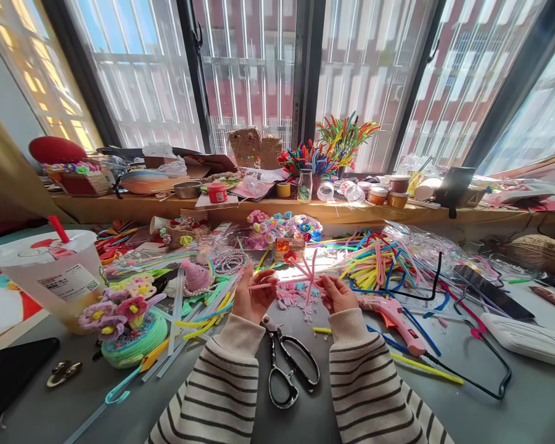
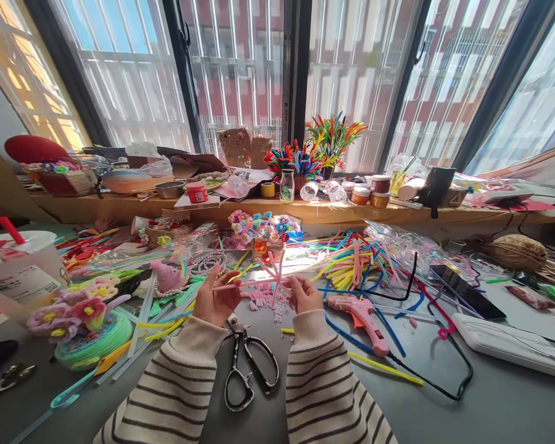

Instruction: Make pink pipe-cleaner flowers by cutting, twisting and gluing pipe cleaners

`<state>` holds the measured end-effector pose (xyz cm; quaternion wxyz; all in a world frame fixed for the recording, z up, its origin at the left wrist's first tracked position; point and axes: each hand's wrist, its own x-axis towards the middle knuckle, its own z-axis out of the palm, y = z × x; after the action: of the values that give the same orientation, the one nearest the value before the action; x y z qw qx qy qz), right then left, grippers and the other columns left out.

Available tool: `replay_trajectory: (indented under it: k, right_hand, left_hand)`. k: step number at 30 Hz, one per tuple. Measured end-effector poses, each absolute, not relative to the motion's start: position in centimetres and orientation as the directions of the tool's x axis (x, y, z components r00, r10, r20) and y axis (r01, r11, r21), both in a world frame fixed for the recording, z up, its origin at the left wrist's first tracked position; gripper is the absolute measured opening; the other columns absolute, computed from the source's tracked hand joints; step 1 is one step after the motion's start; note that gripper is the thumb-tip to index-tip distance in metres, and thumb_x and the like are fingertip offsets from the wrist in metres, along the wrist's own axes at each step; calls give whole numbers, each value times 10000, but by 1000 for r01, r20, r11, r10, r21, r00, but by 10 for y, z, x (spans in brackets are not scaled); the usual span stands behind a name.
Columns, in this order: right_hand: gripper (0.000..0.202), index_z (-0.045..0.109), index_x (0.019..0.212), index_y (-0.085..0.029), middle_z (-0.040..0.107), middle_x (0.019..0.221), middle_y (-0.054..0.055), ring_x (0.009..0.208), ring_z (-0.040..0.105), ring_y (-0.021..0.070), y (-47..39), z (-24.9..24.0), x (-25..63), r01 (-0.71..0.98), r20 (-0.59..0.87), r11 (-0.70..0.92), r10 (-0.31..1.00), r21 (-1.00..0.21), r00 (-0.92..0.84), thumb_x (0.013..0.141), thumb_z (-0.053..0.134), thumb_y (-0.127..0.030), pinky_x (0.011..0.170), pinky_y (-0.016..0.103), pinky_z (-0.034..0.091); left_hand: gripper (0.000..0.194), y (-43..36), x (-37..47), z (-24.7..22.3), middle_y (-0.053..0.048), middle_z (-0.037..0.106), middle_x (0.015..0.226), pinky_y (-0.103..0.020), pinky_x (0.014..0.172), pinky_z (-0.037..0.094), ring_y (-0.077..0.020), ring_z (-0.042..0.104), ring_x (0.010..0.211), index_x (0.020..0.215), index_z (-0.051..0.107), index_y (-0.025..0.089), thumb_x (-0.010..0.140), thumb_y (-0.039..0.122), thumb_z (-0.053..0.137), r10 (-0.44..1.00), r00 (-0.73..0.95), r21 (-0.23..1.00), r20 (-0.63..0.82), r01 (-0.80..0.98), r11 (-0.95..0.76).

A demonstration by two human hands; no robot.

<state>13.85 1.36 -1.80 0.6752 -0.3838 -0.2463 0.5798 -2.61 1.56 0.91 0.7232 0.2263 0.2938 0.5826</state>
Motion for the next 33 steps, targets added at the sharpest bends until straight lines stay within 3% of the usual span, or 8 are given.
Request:
replay_trajectory:
  k: [4, 8, 12, 17, 22, 27, 33]
  right_hand:
    - [326, 556, 575, -161, 565, 453, -56, 259, 310, -21, 12, -14, 141, -630, -42, 60, 988, -774, 146, 361, 715, -349, 252, 104, 202]
    - [311, 551, 575, -168, 538, 441, -58, 242, 235, -25, 12, -14, 142, -620, 28, 32, 999, -784, 17, 398, 702, -375, 248, 131, 118]
    - [269, 545, 574, -179, 497, 417, -66, 258, 246, -12, 10, -14, 141, -623, 63, 4, 995, -782, -73, 448, 689, -367, 268, 139, 127]
    - [190, 551, 585, -178, 518, 422, -55, 299, 334, 9, 7, -15, 141, -564, 125, 34, 985, -825, -123, 523, 664, -318, 300, 138, 163]
    - [213, 548, 576, -165, 529, 437, -46, 332, 389, 32, 6, -14, 143, -385, 126, 52, 978, -921, -169, 530, 648, -347, 318, 150, 193]
    - [215, 554, 569, -169, 554, 479, -27, 383, 428, 56, 4, -11, 140, -293, 173, 114, 967, -949, -185, 535, 634, -365, 346, 172, 241]
    - [241, 565, 620, -170, 533, 470, -48, 318, 312, 25, 8, -15, 139, -265, 138, 112, 987, -958, -82, 517, 646, -372, 326, 172, 198]
  left_hand:
    - [457, 13, -27, 13, 20, 433, 336, -178, 292, 281, -45, 329, 268, 616, 593, 116, 713, 485, 341, 944, 320, 658, -76, -696, 289]
    - [257, 16, -24, 7, 54, 386, 345, -153, 298, 250, -21, 282, 277, 606, 573, 139, 689, 359, 469, 927, 364, 753, -86, -586, 300]
    - [142, 18, -19, -2, 38, 476, 442, -142, 325, 275, -15, 371, 332, 665, 586, 130, 647, 267, 549, 888, 441, 840, -128, -429, 334]
    - [238, 13, -14, -2, -40, 591, 588, -190, 479, 399, -81, 522, 487, 700, 613, 110, 594, 323, 602, 824, 546, 871, -151, -320, 372]
    - [374, 11, -13, 0, -73, 601, 564, -212, 479, 419, -115, 551, 485, 631, 610, 93, 535, 454, 595, 801, 567, 863, -192, -291, 413]
    - [294, 13, -15, -5, -57, 602, 553, -213, 490, 425, -114, 560, 488, 674, 599, 97, 527, 348, 645, 783, 584, 892, -215, -210, 401]
    - [240, 11, -12, -5, -20, 592, 530, -203, 477, 408, -100, 549, 464, 679, 596, 123, 506, 270, 672, 810, 535, 919, -239, -145, 367]
